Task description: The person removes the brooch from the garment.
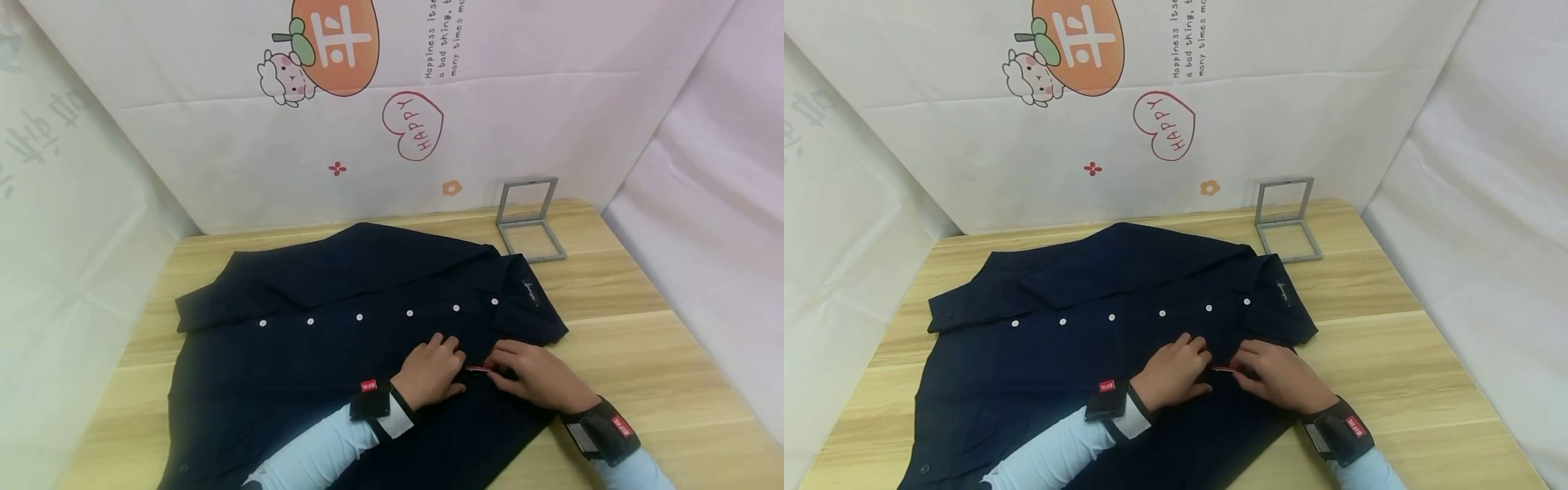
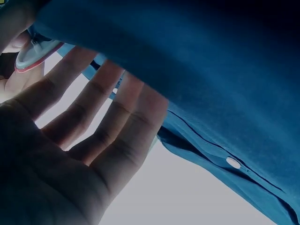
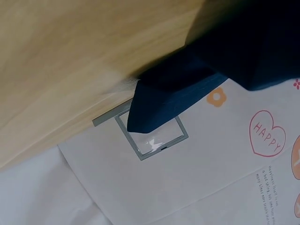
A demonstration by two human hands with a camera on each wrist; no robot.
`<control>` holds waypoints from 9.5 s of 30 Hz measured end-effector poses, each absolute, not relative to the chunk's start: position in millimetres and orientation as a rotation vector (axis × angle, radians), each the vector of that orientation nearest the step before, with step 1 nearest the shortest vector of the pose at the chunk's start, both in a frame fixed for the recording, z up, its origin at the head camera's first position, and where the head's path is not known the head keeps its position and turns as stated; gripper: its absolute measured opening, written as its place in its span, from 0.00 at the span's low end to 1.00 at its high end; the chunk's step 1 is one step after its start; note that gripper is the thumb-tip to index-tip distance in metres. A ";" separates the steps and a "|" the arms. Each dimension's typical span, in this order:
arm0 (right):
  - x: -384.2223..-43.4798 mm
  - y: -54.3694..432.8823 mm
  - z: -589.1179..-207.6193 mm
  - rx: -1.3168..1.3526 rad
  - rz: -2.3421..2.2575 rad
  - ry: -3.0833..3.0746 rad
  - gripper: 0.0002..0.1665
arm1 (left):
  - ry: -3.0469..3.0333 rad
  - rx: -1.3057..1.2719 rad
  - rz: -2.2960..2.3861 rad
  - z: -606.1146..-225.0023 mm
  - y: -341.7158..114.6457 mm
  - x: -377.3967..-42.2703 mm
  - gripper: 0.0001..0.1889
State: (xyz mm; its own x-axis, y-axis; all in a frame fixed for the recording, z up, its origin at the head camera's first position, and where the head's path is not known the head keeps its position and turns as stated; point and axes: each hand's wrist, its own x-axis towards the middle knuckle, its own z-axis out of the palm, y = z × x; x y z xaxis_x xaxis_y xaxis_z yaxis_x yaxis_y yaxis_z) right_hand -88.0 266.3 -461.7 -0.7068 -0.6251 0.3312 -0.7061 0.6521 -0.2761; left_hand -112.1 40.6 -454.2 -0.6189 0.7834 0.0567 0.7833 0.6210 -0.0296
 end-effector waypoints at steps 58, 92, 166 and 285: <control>-87.3 279.0 -457.0 0.957 0.584 -2.635 0.14 | -2.843 -1.312 -0.059 -455.0 42.7 -115.4 0.21; -149.7 151.7 -386.0 1.219 0.732 -2.287 0.06 | -2.618 -0.866 -1.101 -386.7 -96.5 -137.5 0.15; -134.7 83.8 -366.3 1.093 1.673 -1.989 0.11 | -2.037 -0.846 -1.517 -355.2 -103.1 -116.9 0.05; -151.3 123.6 -385.2 0.408 1.973 -2.573 0.17 | -2.112 -0.945 -0.560 -382.0 -85.7 -132.8 0.08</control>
